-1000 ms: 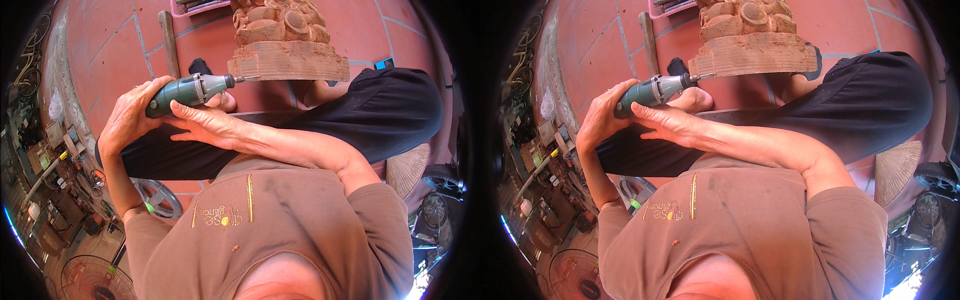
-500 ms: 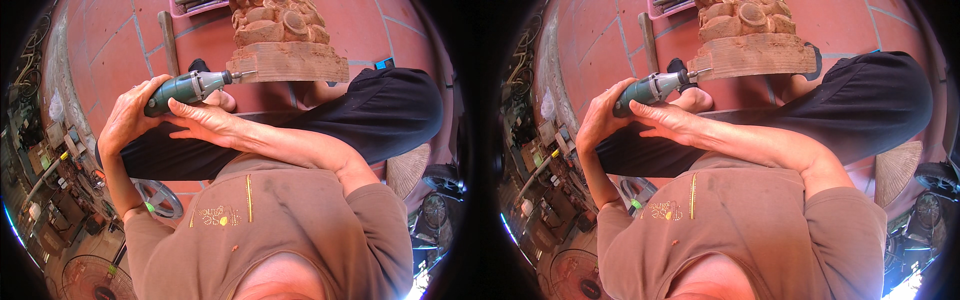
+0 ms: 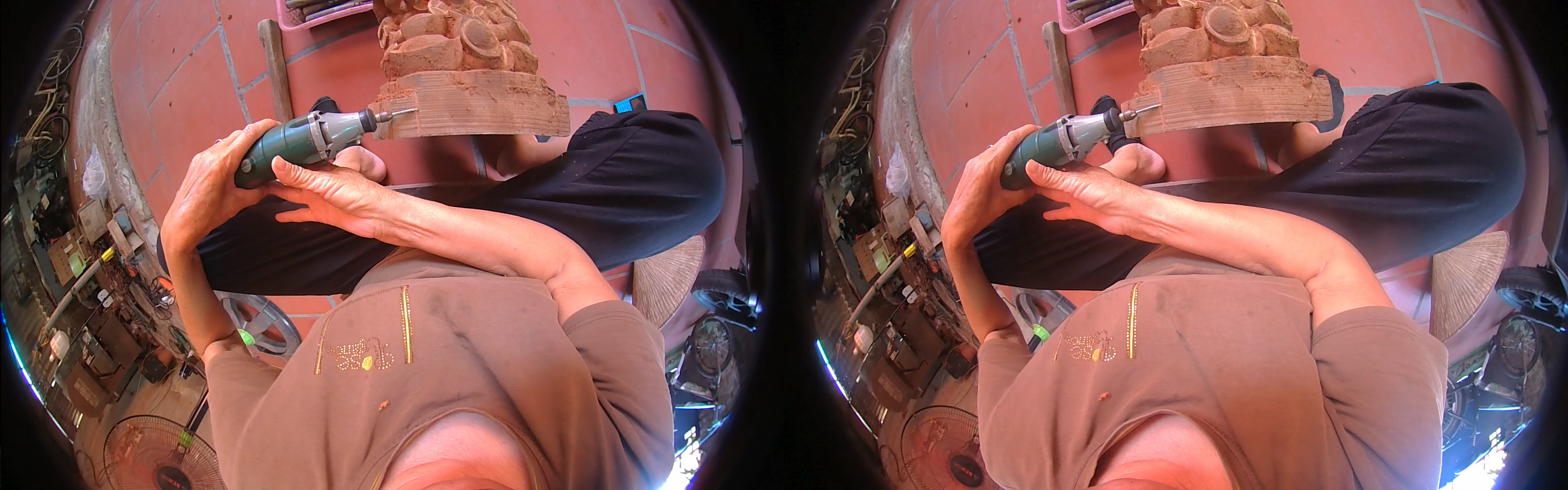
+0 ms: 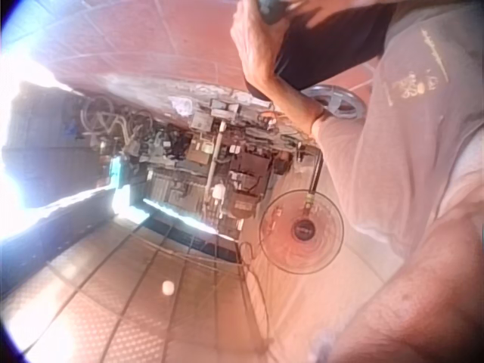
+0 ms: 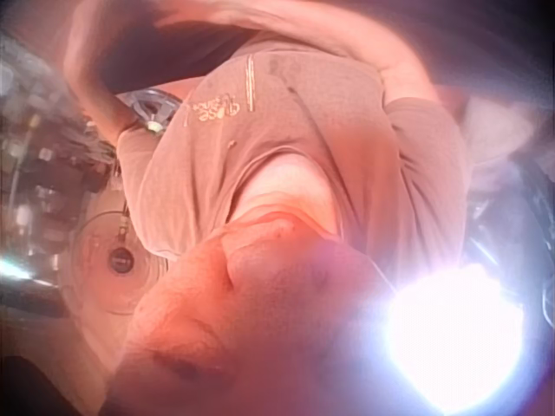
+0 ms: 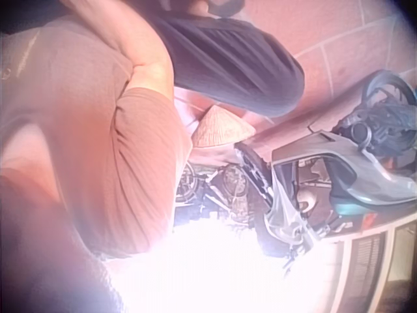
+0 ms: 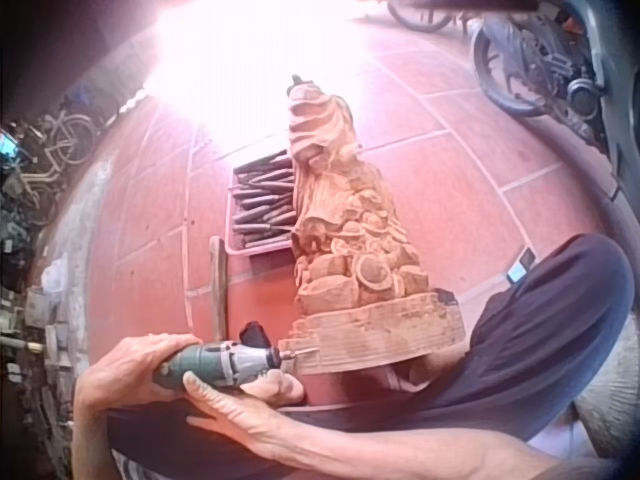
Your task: The person uses a green rotary tool to carve details into a wooden sculpture, focusing on layered sections. They hold the tool with both hands and adjust the angle to refine the surface, then set the tool down and reach for a chisel from a nearby tray.
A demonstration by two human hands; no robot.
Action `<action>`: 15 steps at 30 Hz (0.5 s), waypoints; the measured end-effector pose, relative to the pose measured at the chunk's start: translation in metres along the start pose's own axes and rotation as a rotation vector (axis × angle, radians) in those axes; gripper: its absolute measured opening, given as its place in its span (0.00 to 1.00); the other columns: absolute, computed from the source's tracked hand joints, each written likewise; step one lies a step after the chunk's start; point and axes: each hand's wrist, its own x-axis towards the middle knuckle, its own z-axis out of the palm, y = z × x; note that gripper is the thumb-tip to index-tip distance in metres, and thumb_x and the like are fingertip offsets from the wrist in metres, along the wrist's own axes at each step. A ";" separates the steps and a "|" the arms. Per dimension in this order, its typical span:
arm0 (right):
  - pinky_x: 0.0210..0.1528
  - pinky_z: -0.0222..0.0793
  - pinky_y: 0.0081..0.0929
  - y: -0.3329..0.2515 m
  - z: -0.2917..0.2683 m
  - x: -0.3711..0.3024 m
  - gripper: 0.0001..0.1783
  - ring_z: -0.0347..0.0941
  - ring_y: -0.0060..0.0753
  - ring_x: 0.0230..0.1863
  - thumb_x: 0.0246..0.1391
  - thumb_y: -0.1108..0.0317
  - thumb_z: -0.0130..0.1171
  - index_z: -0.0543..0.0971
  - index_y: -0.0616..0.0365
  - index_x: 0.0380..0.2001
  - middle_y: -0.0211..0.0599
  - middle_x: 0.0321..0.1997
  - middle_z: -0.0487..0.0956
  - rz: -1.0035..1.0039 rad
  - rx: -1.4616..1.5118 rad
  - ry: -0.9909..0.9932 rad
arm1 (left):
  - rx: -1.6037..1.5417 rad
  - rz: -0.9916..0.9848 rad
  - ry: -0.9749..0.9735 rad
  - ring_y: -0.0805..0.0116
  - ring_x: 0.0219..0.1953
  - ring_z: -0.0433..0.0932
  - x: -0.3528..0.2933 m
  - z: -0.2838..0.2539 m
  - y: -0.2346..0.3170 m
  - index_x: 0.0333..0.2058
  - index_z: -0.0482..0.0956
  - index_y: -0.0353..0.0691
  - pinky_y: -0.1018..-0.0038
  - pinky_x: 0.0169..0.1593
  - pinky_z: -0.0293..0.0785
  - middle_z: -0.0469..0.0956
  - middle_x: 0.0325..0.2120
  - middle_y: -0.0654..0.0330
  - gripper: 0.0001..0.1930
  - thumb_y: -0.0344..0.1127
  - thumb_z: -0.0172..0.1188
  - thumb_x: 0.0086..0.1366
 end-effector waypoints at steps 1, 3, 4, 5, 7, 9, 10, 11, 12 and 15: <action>0.71 0.51 0.65 0.000 0.000 0.001 0.38 0.56 0.48 0.73 0.55 0.50 0.70 0.68 0.56 0.63 0.43 0.65 0.70 -0.001 0.002 0.007 | -0.001 0.000 0.000 0.43 0.51 0.79 0.000 0.000 0.000 0.57 0.72 0.42 0.60 0.53 0.75 0.80 0.46 0.46 0.36 0.26 0.69 0.45; 0.71 0.52 0.65 -0.004 0.002 0.000 0.37 0.57 0.48 0.73 0.55 0.50 0.70 0.69 0.56 0.61 0.43 0.65 0.70 -0.002 -0.006 0.012 | 0.004 0.008 0.015 0.43 0.51 0.79 0.001 0.001 -0.002 0.57 0.72 0.42 0.60 0.53 0.75 0.80 0.46 0.46 0.36 0.26 0.69 0.44; 0.71 0.52 0.65 -0.005 0.002 0.000 0.36 0.58 0.48 0.73 0.55 0.50 0.70 0.70 0.57 0.61 0.43 0.65 0.71 -0.002 -0.010 0.015 | 0.006 0.012 0.023 0.43 0.51 0.79 0.001 0.001 -0.003 0.58 0.72 0.42 0.60 0.53 0.75 0.80 0.46 0.46 0.37 0.26 0.69 0.44; 0.70 0.52 0.65 -0.005 0.002 0.000 0.36 0.58 0.48 0.73 0.55 0.51 0.71 0.70 0.57 0.60 0.42 0.65 0.71 -0.003 -0.012 0.018 | 0.008 0.006 0.020 0.43 0.51 0.79 0.001 0.001 -0.003 0.58 0.72 0.42 0.60 0.53 0.75 0.80 0.46 0.46 0.37 0.26 0.69 0.44; 0.70 0.53 0.65 -0.006 0.002 0.001 0.36 0.58 0.48 0.73 0.55 0.51 0.71 0.70 0.57 0.60 0.42 0.64 0.71 -0.008 -0.015 0.025 | 0.014 -0.004 0.012 0.43 0.51 0.78 0.002 -0.001 -0.001 0.58 0.71 0.43 0.59 0.53 0.75 0.80 0.46 0.46 0.37 0.26 0.69 0.45; 0.70 0.53 0.66 -0.007 0.002 0.002 0.36 0.58 0.48 0.73 0.54 0.51 0.71 0.70 0.57 0.60 0.42 0.64 0.71 -0.012 -0.017 0.036 | -0.004 -0.004 0.017 0.42 0.51 0.78 0.003 0.000 -0.002 0.58 0.71 0.43 0.59 0.53 0.75 0.80 0.46 0.46 0.37 0.26 0.68 0.45; 0.70 0.53 0.66 -0.007 0.002 0.002 0.36 0.58 0.49 0.73 0.54 0.51 0.71 0.70 0.58 0.60 0.42 0.63 0.72 -0.014 -0.019 0.041 | -0.012 -0.004 0.020 0.42 0.51 0.78 0.003 0.000 -0.002 0.58 0.71 0.43 0.59 0.53 0.75 0.80 0.46 0.46 0.37 0.25 0.68 0.45; 0.70 0.53 0.66 -0.008 0.001 0.004 0.36 0.58 0.49 0.73 0.54 0.51 0.71 0.70 0.58 0.59 0.42 0.63 0.72 -0.012 -0.013 0.048 | -0.005 -0.011 0.022 0.42 0.51 0.78 0.003 -0.001 -0.001 0.58 0.71 0.43 0.59 0.53 0.75 0.80 0.46 0.46 0.37 0.26 0.68 0.45; 0.70 0.53 0.66 -0.008 -0.001 0.006 0.36 0.58 0.49 0.73 0.54 0.51 0.71 0.70 0.58 0.59 0.42 0.63 0.72 -0.009 -0.008 0.054 | 0.001 -0.018 0.025 0.42 0.51 0.78 0.004 -0.001 0.000 0.58 0.71 0.43 0.59 0.53 0.75 0.80 0.46 0.46 0.37 0.26 0.68 0.45; 0.71 0.53 0.66 -0.009 0.000 0.006 0.36 0.58 0.49 0.73 0.54 0.51 0.72 0.71 0.59 0.58 0.43 0.63 0.72 -0.020 -0.004 0.066 | 0.003 -0.037 0.026 0.43 0.51 0.78 0.004 -0.001 0.001 0.58 0.71 0.43 0.59 0.53 0.75 0.80 0.46 0.46 0.37 0.26 0.68 0.45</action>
